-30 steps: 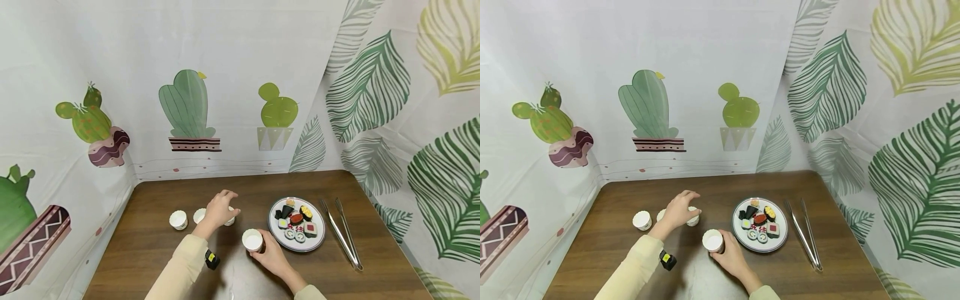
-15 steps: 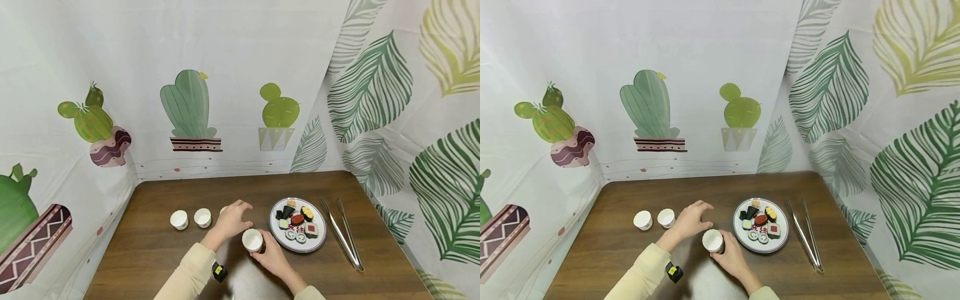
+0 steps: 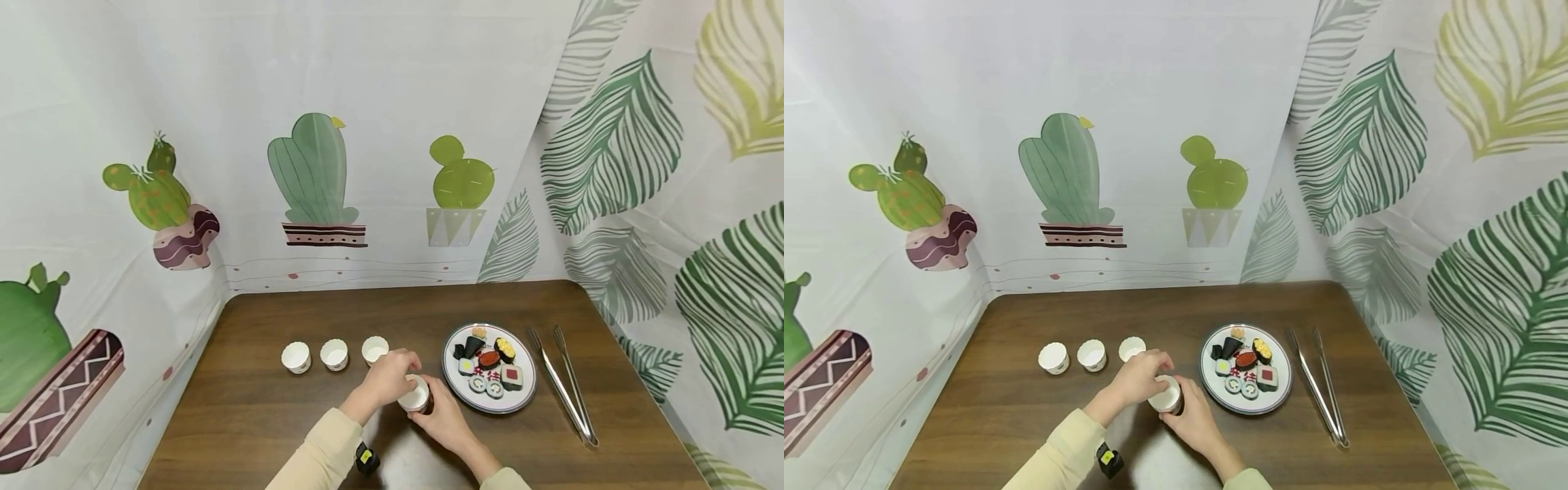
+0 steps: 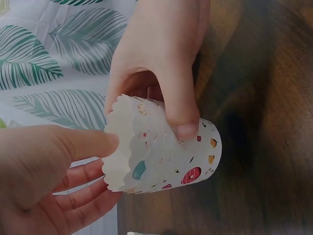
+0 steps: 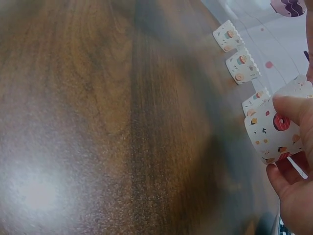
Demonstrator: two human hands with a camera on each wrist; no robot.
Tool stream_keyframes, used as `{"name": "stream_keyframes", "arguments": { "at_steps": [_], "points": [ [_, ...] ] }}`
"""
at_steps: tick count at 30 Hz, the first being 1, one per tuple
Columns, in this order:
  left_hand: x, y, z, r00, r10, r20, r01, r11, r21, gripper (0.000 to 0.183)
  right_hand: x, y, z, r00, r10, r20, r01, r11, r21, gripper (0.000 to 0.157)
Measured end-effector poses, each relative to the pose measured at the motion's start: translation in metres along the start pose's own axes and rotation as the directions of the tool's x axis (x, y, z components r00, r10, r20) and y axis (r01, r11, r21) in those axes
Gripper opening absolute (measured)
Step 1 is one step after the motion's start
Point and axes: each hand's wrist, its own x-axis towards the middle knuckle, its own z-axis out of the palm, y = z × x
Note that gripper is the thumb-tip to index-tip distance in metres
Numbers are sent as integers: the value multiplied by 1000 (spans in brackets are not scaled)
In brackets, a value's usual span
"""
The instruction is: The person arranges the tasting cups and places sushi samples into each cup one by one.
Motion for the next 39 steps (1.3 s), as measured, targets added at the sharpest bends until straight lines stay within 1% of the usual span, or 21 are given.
{"name": "stream_keyframes", "arguments": {
  "at_steps": [6, 11, 18, 22, 27, 31, 35, 39],
  "points": [
    [-1, -2, 7, 999, 18, -49, -16, 999, 46, 20, 0, 1, 0, 1000, -14, -2, 14, 1000, -6, 64],
    [0, -5, 9, 998, 17, -68, -13, 998, 65, 20, 0, 0, 0, 1000, -21, -1, 21, 1000, -9, 64],
    [1, -9, 11, 997, 7, -78, 0, 996, 85, 18, 0, 1, 0, 1000, -20, 4, 20, 1000, -7, 64],
    [2, -8, 11, 997, 11, -77, -3, 995, 97, 18, 0, 0, 0, 1000, -18, 4, 18, 1000, -12, 64],
    [3, -7, 11, 996, 26, -88, -16, 993, 113, 17, 0, 1, 0, 1000, -11, 6, 11, 1000, -11, 64],
    [4, -5, 9, 994, 35, -99, -23, 992, 126, 17, -1, 2, 1, 1000, -12, -8, 12, 1000, -22, 65],
    [4, -2, 5, 993, 47, -105, -35, 992, 117, 17, -2, 4, 2, 1000, -16, -23, 16, 999, -34, 65],
    [5, 0, 0, 991, 60, -117, -47, 993, 109, 17, -2, 5, 1, 1000, -5, -12, 4, 1000, -27, 65]
  ]
}}
